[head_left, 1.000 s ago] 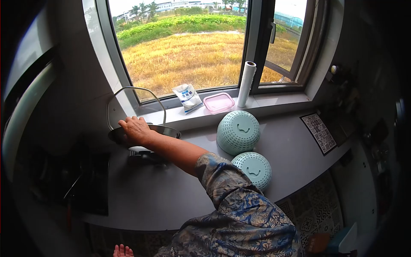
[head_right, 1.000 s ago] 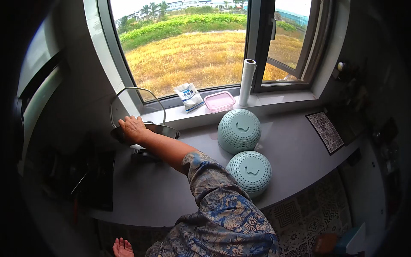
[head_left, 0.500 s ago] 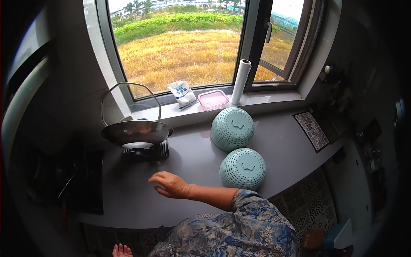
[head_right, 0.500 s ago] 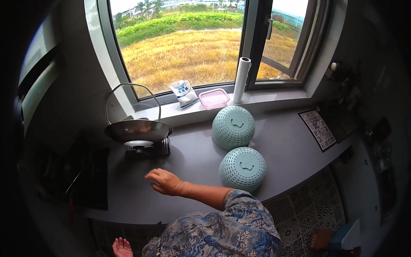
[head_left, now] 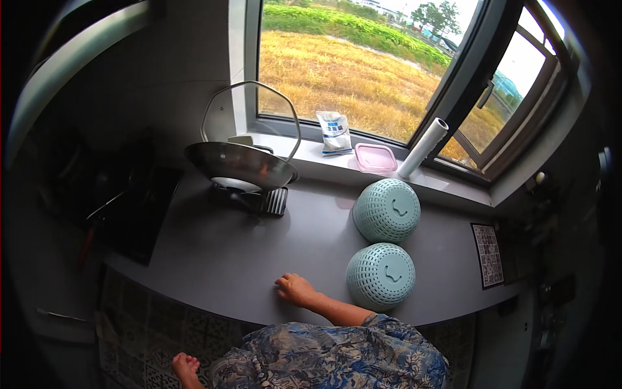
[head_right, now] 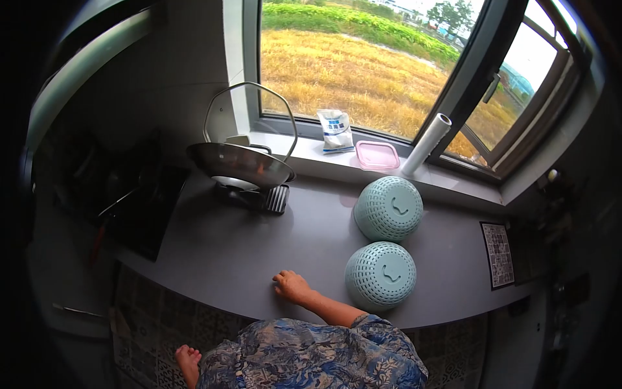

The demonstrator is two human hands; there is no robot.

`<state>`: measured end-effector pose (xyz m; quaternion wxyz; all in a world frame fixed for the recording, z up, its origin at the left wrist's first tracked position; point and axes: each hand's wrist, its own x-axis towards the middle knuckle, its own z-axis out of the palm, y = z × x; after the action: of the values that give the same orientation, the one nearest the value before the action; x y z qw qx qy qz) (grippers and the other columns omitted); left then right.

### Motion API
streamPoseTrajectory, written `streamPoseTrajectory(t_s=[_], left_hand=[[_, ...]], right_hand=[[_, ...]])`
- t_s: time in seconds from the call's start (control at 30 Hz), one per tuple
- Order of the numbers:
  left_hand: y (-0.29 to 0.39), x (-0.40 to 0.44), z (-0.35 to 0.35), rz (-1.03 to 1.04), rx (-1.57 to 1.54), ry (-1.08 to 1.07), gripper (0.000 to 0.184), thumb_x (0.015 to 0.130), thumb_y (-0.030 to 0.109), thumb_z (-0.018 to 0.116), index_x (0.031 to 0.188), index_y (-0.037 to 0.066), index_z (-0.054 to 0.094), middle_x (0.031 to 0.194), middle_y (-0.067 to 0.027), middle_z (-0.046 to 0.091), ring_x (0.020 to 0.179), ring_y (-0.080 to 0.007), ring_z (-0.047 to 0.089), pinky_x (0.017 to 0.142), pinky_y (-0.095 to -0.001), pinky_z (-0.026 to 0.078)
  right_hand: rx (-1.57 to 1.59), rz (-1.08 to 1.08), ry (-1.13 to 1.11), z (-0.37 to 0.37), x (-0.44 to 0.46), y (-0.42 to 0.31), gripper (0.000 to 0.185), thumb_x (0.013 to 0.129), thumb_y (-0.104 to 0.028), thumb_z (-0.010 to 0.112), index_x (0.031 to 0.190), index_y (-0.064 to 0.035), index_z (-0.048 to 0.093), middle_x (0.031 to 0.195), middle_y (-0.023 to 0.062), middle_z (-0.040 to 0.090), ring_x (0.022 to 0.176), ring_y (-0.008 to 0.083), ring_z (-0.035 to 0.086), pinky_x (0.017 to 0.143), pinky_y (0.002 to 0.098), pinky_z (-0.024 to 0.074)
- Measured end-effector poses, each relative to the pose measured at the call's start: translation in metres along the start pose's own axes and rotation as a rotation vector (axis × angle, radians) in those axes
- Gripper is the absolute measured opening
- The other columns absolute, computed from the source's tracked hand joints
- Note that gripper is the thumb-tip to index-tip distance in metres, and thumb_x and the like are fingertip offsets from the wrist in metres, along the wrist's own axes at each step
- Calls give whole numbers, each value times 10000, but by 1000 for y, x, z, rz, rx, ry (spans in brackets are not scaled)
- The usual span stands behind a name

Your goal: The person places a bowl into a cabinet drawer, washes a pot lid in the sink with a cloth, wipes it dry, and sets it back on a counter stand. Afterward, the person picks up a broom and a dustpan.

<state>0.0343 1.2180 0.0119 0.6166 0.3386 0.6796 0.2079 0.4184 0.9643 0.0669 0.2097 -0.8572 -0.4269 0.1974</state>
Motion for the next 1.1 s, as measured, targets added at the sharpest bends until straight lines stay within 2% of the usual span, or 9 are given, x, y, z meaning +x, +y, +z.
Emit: streamPoseTrajectory(t_s=[0.27,0.43,0.57,0.67,0.73,0.87,0.97,1.07,1.1], left_hand=[[-214,-33,-134,-84,344,-86,99,723,205,586,774,122,568,650,-66,509,596,-246,533,560,-402,462],[-287,-71,-177,1222,1337,42,109,697,231,625,701,124,604,641,-83,519,564,-248,522,565,-395,448],[-249,-83,-145,128,510,51,186,801,194,591,858,20,563,732,-90,576,685,-179,590,580,-339,487],[-272,-56,-164,352,579,96,181,805,175,565,887,14,558,780,-95,574,699,-213,594,554,-356,488],[-192,-78,-156,-208,-467,229,135,800,100,530,899,9,539,750,-95,570,636,-192,572,513,-351,478],[-188,-79,-217,-434,-430,317,104,824,90,462,864,10,514,806,-119,567,646,-204,570,539,-365,491],[-336,-37,-280,-451,-851,371,102,821,108,461,865,42,525,817,-114,576,645,-203,571,522,-374,481],[-361,-71,-329,-64,-380,313,95,764,164,521,844,114,514,779,-69,560,581,-238,538,477,-365,444],[-381,-66,-362,99,502,198,84,761,143,503,834,107,480,725,-90,512,550,-259,507,460,-373,432]], right_hand=[[-24,-144,-11,7,31,-23,253,755,-180,579,985,-76,571,1003,131,549,948,311,516,821,384,434],[70,-317,-25,29,53,-51,207,749,-125,593,945,-61,575,934,142,562,883,324,539,773,383,444],[46,-475,-117,59,68,-93,197,754,-100,582,948,-67,574,906,135,563,809,267,587,693,363,481],[-21,-567,-186,85,78,-143,212,759,-111,567,966,-68,570,901,126,575,821,260,589,722,360,483],[-67,-556,-228,103,84,-176,213,760,-136,559,961,-68,577,903,138,574,837,292,572,748,377,466],[-84,-533,-373,136,83,-254,236,765,-188,550,968,-73,585,911,139,578,817,292,573,749,376,460],[-139,-538,-486,170,80,-304,248,765,-204,545,974,-78,589,927,131,587,776,258,590,724,358,469],[-211,-618,-583,206,80,-340,268,760,-230,540,963,-66,601,922,157,604,827,294,591,747,350,470],[-204,-589,-539,214,79,-352,268,760,-230,540,963,-66,601,922,157,604,827,294,591,747,350,470]])
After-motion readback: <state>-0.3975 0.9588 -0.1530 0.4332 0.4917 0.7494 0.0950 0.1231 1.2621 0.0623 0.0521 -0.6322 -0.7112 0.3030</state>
